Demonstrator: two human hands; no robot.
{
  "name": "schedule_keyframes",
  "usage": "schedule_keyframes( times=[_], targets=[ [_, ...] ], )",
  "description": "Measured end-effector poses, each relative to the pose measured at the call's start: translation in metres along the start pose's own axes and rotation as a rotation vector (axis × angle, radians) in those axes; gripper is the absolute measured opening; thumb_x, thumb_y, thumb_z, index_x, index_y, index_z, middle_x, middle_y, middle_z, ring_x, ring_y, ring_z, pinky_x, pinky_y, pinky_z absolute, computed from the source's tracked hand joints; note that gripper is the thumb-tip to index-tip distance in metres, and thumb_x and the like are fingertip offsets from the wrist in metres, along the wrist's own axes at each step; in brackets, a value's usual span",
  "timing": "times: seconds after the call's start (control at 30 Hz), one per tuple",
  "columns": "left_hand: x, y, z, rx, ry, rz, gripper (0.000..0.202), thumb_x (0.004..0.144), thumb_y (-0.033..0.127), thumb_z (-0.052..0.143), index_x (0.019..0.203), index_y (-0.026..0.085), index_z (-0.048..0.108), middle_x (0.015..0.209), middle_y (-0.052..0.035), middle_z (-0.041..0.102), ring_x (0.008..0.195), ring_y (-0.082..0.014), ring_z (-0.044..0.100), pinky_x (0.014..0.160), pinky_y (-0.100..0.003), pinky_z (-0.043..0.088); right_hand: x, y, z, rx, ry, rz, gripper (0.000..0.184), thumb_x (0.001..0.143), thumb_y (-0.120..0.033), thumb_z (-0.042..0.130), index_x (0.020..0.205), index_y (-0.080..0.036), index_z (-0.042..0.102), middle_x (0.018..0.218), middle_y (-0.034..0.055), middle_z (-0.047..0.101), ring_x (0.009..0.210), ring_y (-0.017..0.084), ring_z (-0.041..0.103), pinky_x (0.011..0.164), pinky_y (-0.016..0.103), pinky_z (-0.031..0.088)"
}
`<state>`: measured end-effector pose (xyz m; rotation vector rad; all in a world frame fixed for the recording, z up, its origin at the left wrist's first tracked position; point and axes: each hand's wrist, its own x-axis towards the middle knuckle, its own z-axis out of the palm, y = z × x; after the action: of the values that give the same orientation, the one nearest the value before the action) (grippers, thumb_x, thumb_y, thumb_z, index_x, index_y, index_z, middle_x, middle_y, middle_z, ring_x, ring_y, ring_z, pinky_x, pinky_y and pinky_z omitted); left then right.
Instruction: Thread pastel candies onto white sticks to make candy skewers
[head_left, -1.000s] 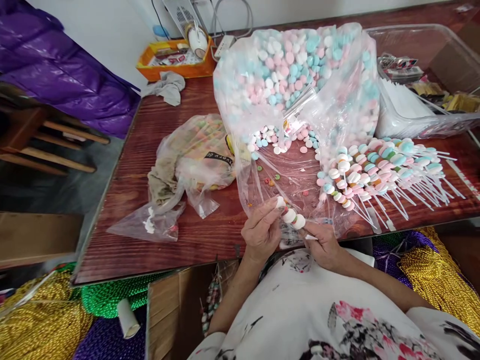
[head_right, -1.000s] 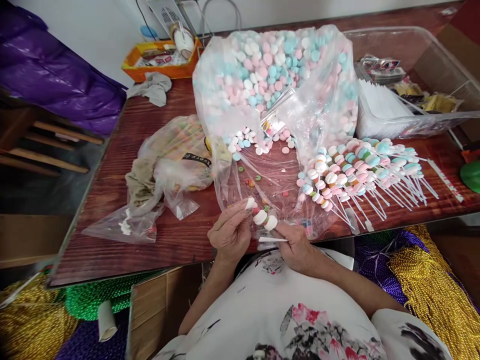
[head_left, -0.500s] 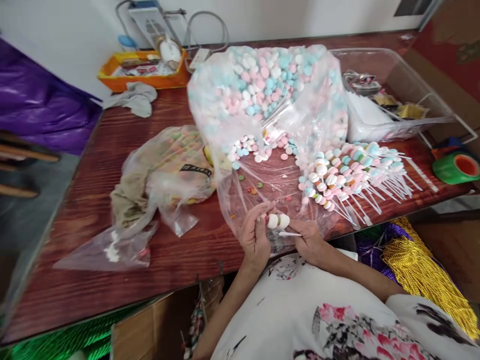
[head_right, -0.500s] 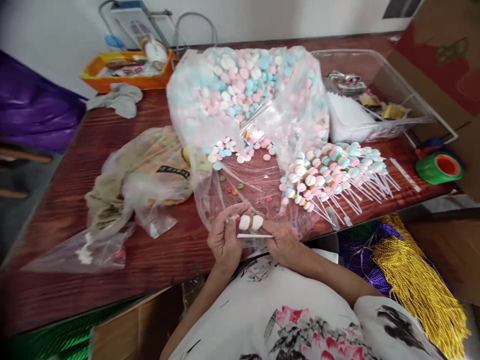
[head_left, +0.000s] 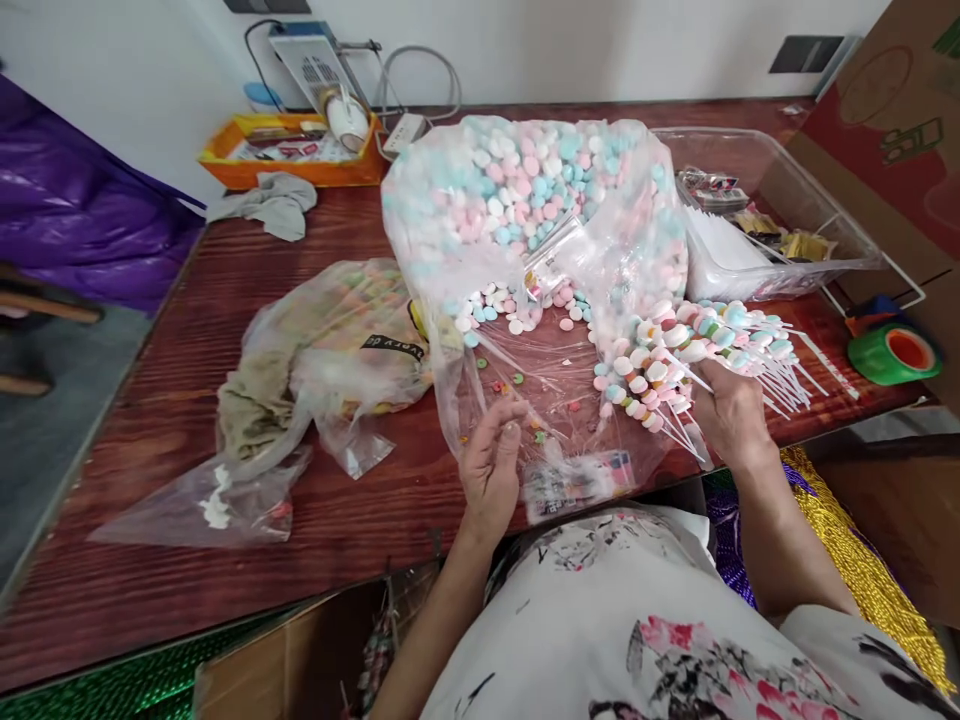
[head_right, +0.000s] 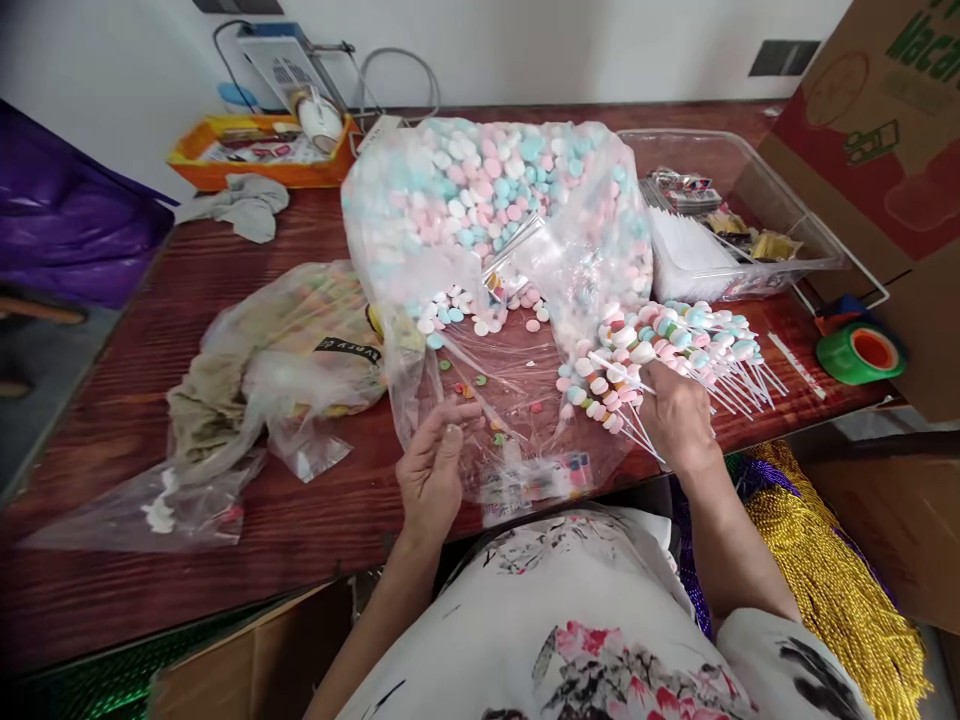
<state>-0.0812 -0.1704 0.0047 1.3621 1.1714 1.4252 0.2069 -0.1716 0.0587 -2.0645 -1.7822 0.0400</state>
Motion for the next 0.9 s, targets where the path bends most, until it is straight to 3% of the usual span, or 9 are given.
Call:
schedule_keyframes(
  times=[0.1, 0.2, 0.37, 0.47, 0.53, 0.6, 0.67, 0.8, 0.9],
  targets=[
    [-0.005, -0.002, -0.002, 0.146, -0.145, 0.077, 0.023, 0.093, 0.032, 0.058, 0.110, 0.022, 0.070, 0.111, -0.0071, 0.072, 0.104, -0.0200, 0.068, 0.097, -0.037, 0.055, 0.013, 0.008, 0.008, -0.309, -0.219, 0.062, 0.028, 0.086, -0.012, 0.043, 0.091, -0.011, 0.070, 0.074, 0.0142, 0.069, 0.067, 0.022, 0.060, 0.061, 0.029, 0.035],
    [-0.009, -0.004, -0.006, 0.235, -0.279, 0.232, 0.023, 0.091, 0.022, 0.059, 0.112, 0.020, 0.069, 0.105, -0.0086, 0.073, 0.099, -0.0191, 0.070, 0.090, -0.034, 0.057, 0.003, 0.018, 0.017, -0.311, -0.261, 0.020, 0.034, 0.086, -0.011, 0.041, 0.108, -0.009, 0.068, 0.091, 0.0170, 0.071, 0.081, 0.025, 0.065, 0.069, 0.031, 0.044],
    [-0.004, -0.007, -0.035, 0.377, -0.223, 0.271, 0.019, 0.090, 0.017, 0.060, 0.105, 0.018, 0.071, 0.099, -0.0079, 0.074, 0.091, -0.0170, 0.070, 0.086, -0.031, 0.058, -0.028, 0.034, -0.001, 0.067, 0.119, -0.075, 0.041, 0.087, -0.014, 0.045, 0.123, -0.016, 0.064, 0.111, 0.0138, 0.068, 0.097, 0.023, 0.066, 0.085, 0.037, 0.053],
    [0.003, -0.007, -0.045, 0.385, -0.141, 0.256, 0.015, 0.088, 0.016, 0.062, 0.100, 0.018, 0.072, 0.094, -0.0057, 0.075, 0.085, -0.0152, 0.070, 0.081, -0.028, 0.058, -0.039, 0.020, -0.014, 0.268, 0.439, 0.015, 0.029, 0.092, -0.023, 0.050, 0.113, -0.018, 0.070, 0.112, 0.0125, 0.067, 0.106, 0.025, 0.063, 0.094, 0.044, 0.051],
    [0.005, -0.007, -0.042, 0.388, -0.135, 0.253, 0.014, 0.088, 0.016, 0.063, 0.098, 0.018, 0.072, 0.093, -0.0052, 0.075, 0.083, -0.0147, 0.070, 0.079, -0.027, 0.058, -0.046, 0.002, -0.012, 0.432, 0.511, 0.090, 0.026, 0.093, -0.027, 0.052, 0.109, -0.019, 0.071, 0.105, 0.0104, 0.068, 0.096, 0.023, 0.064, 0.087, 0.043, 0.053],
    [0.004, -0.005, -0.035, 0.414, -0.157, 0.264, 0.014, 0.088, 0.016, 0.062, 0.097, 0.018, 0.072, 0.093, -0.0055, 0.075, 0.082, -0.0151, 0.070, 0.078, -0.028, 0.058, -0.054, -0.018, 0.002, 0.729, 0.454, 0.174, 0.024, 0.094, -0.028, 0.053, 0.110, -0.020, 0.069, 0.080, 0.0038, 0.065, 0.067, 0.015, 0.059, 0.064, 0.032, 0.052],
    [0.003, -0.003, -0.029, 0.448, -0.179, 0.280, 0.014, 0.088, 0.017, 0.062, 0.096, 0.018, 0.073, 0.092, -0.0059, 0.075, 0.082, -0.0155, 0.070, 0.078, -0.028, 0.058, -0.060, -0.033, 0.023, 1.055, 0.264, 0.208, 0.022, 0.094, -0.029, 0.055, 0.110, -0.021, 0.066, 0.063, -0.0027, 0.054, 0.052, 0.011, 0.048, 0.049, 0.025, 0.041],
    [0.000, -0.003, -0.030, 0.482, -0.175, 0.260, 0.014, 0.088, 0.018, 0.061, 0.094, 0.018, 0.074, 0.090, -0.0060, 0.076, 0.080, -0.0159, 0.070, 0.076, -0.028, 0.057, -0.062, -0.047, 0.063, 1.116, -0.237, 0.074, 0.033, 0.089, -0.039, 0.060, 0.116, -0.021, 0.064, 0.078, 0.0009, 0.062, 0.070, 0.015, 0.056, 0.067, 0.031, 0.049],
    [-0.002, -0.005, -0.039, 0.485, -0.170, 0.241, 0.014, 0.088, 0.018, 0.061, 0.094, 0.018, 0.074, 0.088, -0.0055, 0.075, 0.078, -0.0154, 0.070, 0.074, -0.027, 0.056, -0.058, -0.043, 0.077, 1.043, -0.369, 0.003, 0.037, 0.089, -0.043, 0.057, 0.119, -0.021, 0.063, 0.092, 0.0039, 0.066, 0.086, 0.019, 0.059, 0.081, 0.035, 0.050]
  ],
)
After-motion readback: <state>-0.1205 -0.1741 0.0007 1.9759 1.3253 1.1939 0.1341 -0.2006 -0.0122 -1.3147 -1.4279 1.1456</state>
